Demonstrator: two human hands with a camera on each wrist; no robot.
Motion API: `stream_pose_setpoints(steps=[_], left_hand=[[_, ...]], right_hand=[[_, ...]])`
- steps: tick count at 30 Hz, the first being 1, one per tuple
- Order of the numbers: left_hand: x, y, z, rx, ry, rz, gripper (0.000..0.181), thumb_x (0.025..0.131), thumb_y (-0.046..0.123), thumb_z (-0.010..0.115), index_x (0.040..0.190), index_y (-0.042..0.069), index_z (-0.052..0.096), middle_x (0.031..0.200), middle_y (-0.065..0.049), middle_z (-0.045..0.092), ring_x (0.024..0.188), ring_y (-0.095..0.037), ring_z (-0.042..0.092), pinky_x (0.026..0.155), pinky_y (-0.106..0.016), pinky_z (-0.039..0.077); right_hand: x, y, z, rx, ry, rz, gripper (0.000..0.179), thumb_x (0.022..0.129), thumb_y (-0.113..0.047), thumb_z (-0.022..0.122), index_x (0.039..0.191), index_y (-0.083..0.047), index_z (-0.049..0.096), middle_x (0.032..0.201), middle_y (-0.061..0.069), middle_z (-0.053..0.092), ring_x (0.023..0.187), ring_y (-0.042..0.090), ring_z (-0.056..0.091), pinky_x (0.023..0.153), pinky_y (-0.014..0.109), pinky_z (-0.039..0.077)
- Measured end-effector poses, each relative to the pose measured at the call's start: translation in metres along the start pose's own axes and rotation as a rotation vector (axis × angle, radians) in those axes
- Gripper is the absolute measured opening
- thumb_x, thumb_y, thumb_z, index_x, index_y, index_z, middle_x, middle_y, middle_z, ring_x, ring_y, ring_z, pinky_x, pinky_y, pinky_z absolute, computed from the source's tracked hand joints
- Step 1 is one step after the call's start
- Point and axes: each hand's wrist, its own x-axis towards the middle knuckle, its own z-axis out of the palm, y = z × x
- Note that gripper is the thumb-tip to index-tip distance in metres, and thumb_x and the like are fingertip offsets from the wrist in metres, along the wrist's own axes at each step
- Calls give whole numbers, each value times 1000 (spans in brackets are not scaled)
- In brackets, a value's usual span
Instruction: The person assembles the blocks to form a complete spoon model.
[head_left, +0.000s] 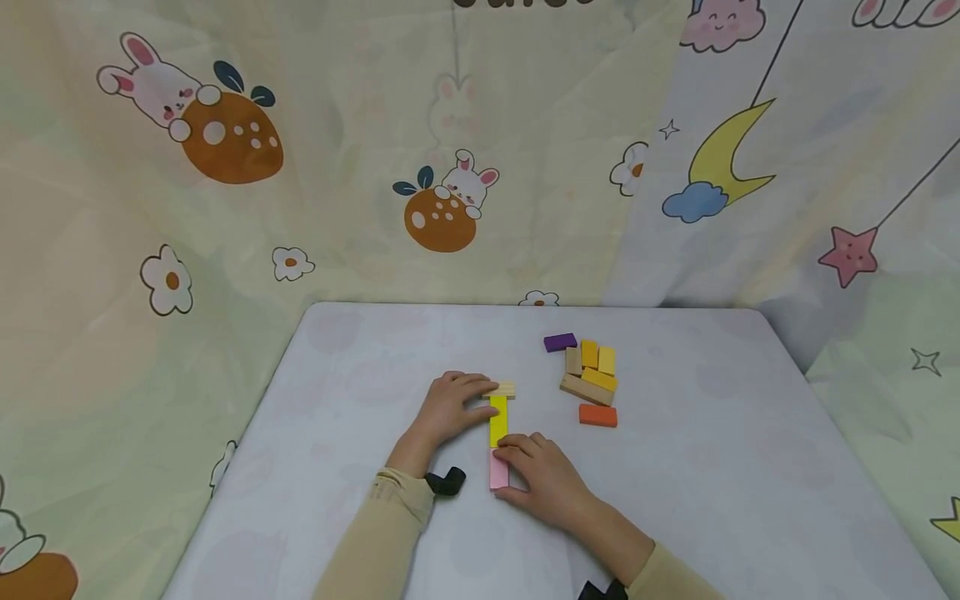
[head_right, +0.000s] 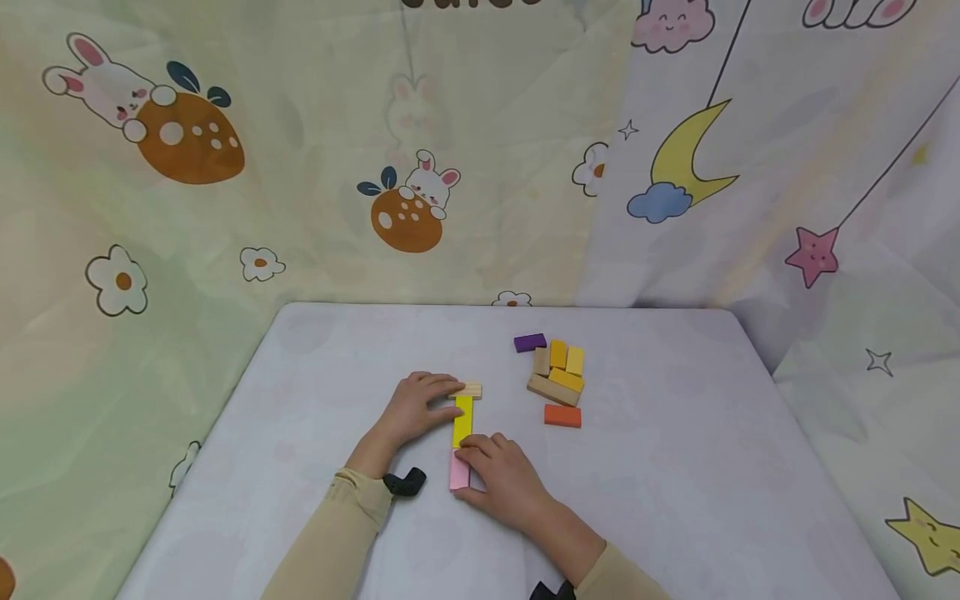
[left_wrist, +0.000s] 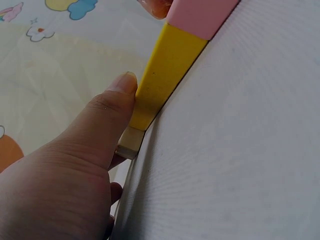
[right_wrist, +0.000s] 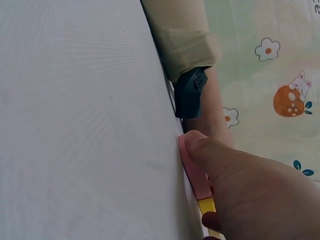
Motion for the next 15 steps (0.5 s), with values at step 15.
stream_pose_setpoints(steps=[15], left_hand=[[0,1,0,12,-7,-11,54,89,66,57,138,44,55,144,13,55,134,-23,46,113,-49,34]], right_hand=[[0,6,-6,95,26,57,54,84,-60,69,129,-30,62,143,-9,50,120,10,49,99,33,51]])
